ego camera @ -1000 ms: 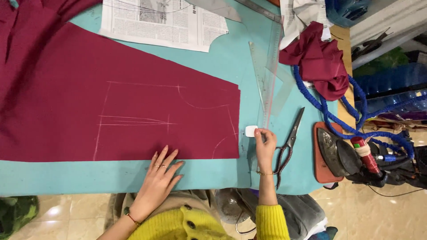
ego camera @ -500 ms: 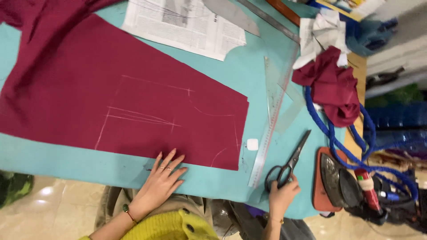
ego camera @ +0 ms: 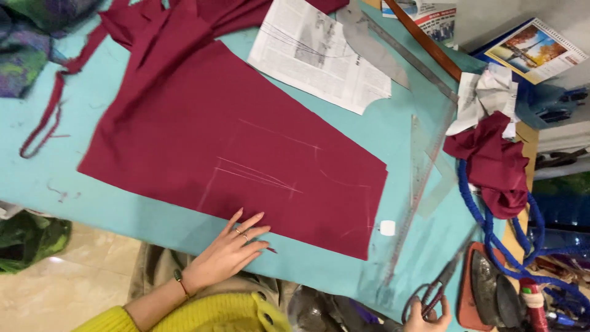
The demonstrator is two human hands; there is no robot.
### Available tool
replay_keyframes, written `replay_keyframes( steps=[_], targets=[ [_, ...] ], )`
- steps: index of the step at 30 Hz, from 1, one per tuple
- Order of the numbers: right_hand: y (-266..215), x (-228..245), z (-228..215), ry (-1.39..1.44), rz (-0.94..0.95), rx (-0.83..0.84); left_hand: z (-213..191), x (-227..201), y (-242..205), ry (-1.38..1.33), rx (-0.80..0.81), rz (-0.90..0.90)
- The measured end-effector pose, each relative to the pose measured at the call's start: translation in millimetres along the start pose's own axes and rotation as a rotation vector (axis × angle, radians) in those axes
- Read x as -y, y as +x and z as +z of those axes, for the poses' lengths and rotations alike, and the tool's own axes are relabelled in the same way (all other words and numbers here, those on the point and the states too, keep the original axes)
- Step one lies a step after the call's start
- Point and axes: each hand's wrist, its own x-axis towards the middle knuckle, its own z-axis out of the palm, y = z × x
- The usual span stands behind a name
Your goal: The person traces a pattern onto a maroon fabric using a ruler and chalk, then cuts the fabric along the marked lines with scissors.
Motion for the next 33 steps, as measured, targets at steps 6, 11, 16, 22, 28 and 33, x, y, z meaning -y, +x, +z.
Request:
replay_keyframes(
  steps=[6, 11, 16, 22, 28, 33],
  targets=[
    [-135.3, 127.5, -2.2, 0.634, -0.007, 0.281, -86.3, 74.4, -32.7, -0.031, 0.007, 0.087],
    [-252.8, 195.5, 28.4, 0.914, 0.345, 0.59, -142.5, 133.7, -65.6, -0.034, 0.064, 0.157],
    [-347.8, 244.8, 40.6, 0.8, 0.317, 0.975, -151.9, 174.7, -90.7, -0.043, 0.226, 0.237],
    [-395.2, 304.8, -4.7, 0.475, 0.237, 1.296, -144.6, 186.3, -100.4, -0.014, 0.351, 0.254],
    [-437.2, 259.2, -24.6, 0.474, 0.617, 1.31, -143.8, 187.5, -102.1, 0.126, 0.372, 0.281],
    [-451.1, 280.7, 1.2, 0.256, 0.668, 1.325, -143.6, 185.8, -99.6, 0.092, 0.333, 0.244]
  ],
)
